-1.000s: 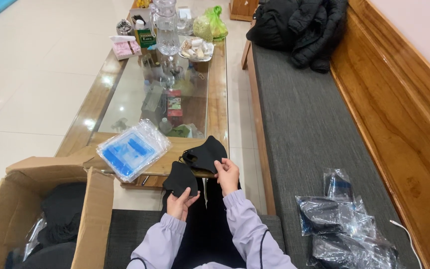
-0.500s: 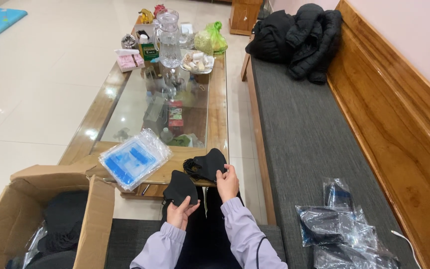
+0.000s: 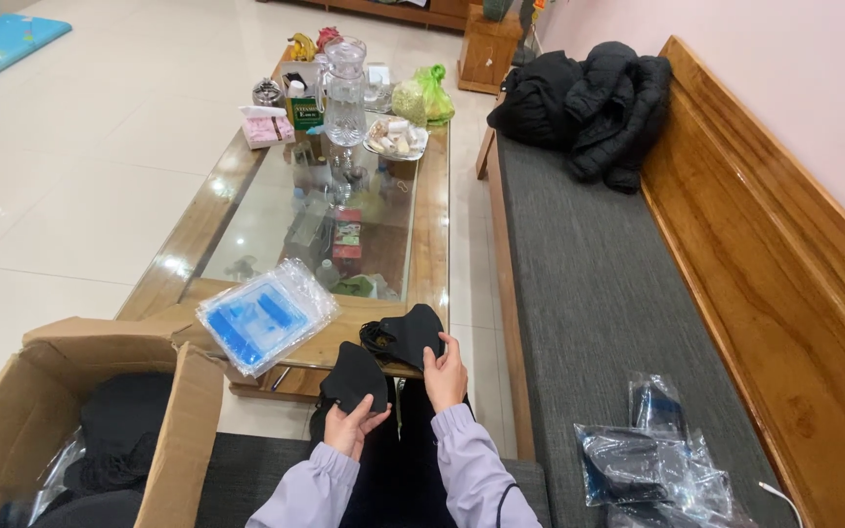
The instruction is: Inspecting and sorting black face masks from a cardboard box
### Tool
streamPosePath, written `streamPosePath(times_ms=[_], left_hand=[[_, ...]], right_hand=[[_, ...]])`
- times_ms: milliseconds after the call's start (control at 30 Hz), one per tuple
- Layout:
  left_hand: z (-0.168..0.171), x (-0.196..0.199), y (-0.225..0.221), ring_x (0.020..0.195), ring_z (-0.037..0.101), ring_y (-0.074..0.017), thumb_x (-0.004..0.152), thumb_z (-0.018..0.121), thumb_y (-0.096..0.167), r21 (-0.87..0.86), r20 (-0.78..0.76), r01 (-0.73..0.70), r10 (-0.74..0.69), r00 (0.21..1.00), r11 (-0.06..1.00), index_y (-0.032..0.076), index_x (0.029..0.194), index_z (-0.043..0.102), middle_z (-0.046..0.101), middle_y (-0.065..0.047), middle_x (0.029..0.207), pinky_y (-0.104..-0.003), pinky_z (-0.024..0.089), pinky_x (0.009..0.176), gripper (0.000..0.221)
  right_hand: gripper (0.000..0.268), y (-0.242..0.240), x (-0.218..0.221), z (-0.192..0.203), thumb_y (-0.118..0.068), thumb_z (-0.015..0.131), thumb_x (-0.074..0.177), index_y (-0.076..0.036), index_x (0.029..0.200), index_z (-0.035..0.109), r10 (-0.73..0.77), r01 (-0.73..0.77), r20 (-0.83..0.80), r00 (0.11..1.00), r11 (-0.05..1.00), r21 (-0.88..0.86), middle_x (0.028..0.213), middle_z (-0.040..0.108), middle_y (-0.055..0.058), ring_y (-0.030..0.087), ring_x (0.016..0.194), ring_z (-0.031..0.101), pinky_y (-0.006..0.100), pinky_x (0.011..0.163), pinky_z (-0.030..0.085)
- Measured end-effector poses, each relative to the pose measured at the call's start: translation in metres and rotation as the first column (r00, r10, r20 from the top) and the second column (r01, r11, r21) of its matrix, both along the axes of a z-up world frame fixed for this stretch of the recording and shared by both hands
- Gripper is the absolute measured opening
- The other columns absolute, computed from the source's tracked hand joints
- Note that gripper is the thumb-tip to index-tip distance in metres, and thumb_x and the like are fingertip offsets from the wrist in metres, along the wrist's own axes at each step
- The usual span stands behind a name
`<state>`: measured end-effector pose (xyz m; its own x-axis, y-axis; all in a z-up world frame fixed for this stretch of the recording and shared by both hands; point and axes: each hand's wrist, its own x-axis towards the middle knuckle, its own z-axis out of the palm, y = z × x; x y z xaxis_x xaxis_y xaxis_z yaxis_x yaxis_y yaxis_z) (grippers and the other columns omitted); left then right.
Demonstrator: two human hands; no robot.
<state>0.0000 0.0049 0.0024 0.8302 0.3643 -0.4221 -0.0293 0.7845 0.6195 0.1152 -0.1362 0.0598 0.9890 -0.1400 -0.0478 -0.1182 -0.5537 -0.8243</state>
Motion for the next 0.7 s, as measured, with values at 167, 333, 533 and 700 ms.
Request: streamPosePath(times_ms=[167, 333, 533, 700], left_hand=[[0.003, 0.000, -0.003, 0.088, 0.073, -0.0448, 0.089, 0.071, -0.003, 0.027, -0.064, 0.009, -0.007, 0.998, 1.000, -0.010, 0.128, 0.063, 0.074, -0.031, 0.108, -0.050, 0.064, 0.081, 0.040], [-0.026, 0.009, -0.001, 0.078, 0.071, -0.0373, 0.086, 0.076, -0.003, 0.025, -0.085, 0.008, -0.006, 0.996, 1.000, -0.008, 0.118, 0.067, 0.074, -0.024, 0.102, -0.049, 0.065, 0.075, 0.034], [-0.031, 0.007, -0.005, 0.066, 0.068, -0.0294, 0.081, 0.083, -0.001, 0.069, -0.055, 0.017, -0.013, 0.998, 0.997, -0.004, 0.100, 0.067, 0.069, -0.018, 0.083, -0.044, 0.066, 0.066, 0.025], [-0.038, 0.008, -0.002, 0.073, 0.072, -0.0330, 0.082, 0.080, -0.002, 0.062, -0.040, 0.034, -0.031, 0.999, 0.998, -0.007, 0.111, 0.072, 0.077, -0.023, 0.101, -0.044, 0.065, 0.068, 0.030]], right_hand=[[0.039, -0.002, -0.001, 0.005, -0.037, 0.064, 0.093, -0.028, 0.131, 0.062, 0.022, -0.022, -0.030, 0.999, 1.000, 0.016, 0.062, 0.049, -0.004, 0.017, 0.067, 0.060, 0.037, 0.074, 0.049], [0.045, -0.004, -0.015, 0.023, -0.044, 0.060, 0.095, -0.025, 0.136, 0.058, 0.042, -0.043, 0.013, 0.999, 0.998, 0.053, 0.062, 0.047, -0.005, 0.016, 0.066, 0.059, 0.035, 0.076, 0.047], [0.025, 0.007, -0.044, 0.023, -0.039, 0.066, 0.094, -0.021, 0.108, 0.075, 0.250, -0.256, 0.063, 0.966, 0.960, 0.117, 0.071, 0.064, -0.004, 0.010, 0.065, 0.059, 0.029, 0.069, 0.048], [0.018, 0.022, -0.069, 0.014, -0.028, 0.069, 0.095, -0.013, 0.084, 0.066, 0.447, -0.458, 0.102, 0.889, 0.871, 0.179, 0.072, 0.059, -0.004, 0.008, 0.063, 0.048, 0.029, 0.062, 0.042]])
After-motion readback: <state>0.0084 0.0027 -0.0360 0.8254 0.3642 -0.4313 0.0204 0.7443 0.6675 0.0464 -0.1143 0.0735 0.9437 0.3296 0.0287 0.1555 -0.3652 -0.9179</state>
